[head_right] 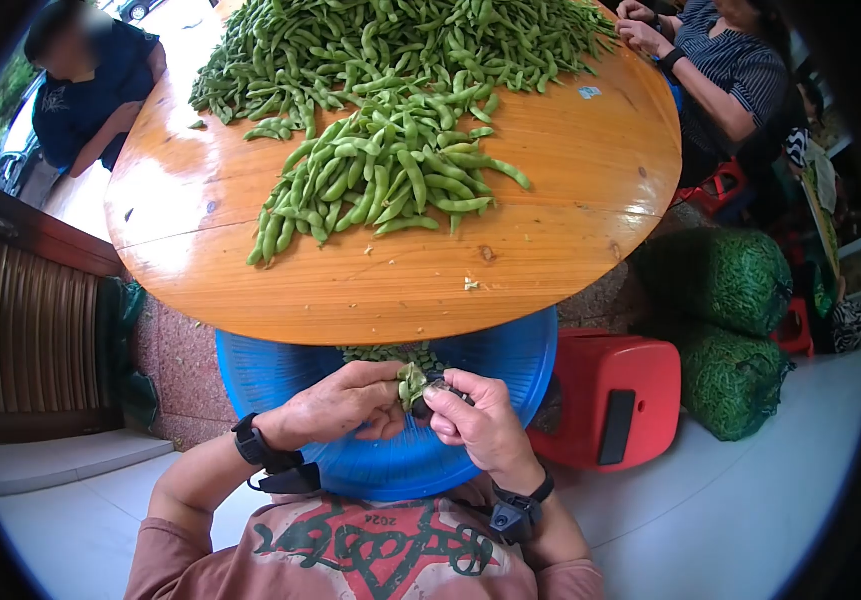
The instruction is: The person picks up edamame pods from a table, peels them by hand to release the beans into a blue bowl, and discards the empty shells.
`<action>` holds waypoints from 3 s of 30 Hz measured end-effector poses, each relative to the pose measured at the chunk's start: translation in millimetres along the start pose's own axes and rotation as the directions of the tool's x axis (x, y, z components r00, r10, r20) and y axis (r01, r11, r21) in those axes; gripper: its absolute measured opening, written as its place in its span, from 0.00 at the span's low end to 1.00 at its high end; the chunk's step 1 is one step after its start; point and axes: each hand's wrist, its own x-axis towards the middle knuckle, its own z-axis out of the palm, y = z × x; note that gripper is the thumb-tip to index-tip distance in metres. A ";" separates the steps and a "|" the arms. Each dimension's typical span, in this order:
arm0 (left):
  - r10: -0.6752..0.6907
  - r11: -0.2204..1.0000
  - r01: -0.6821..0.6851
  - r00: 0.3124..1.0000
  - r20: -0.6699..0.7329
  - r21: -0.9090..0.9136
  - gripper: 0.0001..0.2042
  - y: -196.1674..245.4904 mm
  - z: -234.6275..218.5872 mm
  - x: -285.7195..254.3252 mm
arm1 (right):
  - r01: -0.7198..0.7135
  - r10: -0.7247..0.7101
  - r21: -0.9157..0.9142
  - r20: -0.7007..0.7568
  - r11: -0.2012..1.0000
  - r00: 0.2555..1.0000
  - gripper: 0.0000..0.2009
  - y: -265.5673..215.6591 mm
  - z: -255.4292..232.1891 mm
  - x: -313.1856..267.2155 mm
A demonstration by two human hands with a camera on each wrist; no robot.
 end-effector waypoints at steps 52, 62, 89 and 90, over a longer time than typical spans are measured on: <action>0.064 0.873 -0.171 0.969 -0.240 -0.456 0.09 -13.3 20.2 12.3 | 0.498 -0.812 -0.850 0.164 0.171 0.560 0.05 -1.8 34.4 11.0; 0.224 0.931 -0.211 0.975 -0.009 0.298 0.10 -13.0 6.2 1.0 | 0.262 -0.427 -0.467 -0.292 0.844 0.856 0.02 -24.8 -0.4 -26.6; 0.775 0.082 -0.161 0.631 0.039 0.983 0.16 65.9 6.8 35.9 | 0.432 -0.570 -0.432 -0.268 0.792 0.777 0.08 -64.0 -66.5 -96.9; 0.799 0.070 -0.040 0.600 -0.032 0.997 0.14 76.3 -3.8 36.2 | 0.365 -0.493 -0.370 -0.352 0.854 0.796 0.06 -59.8 -64.3 -90.6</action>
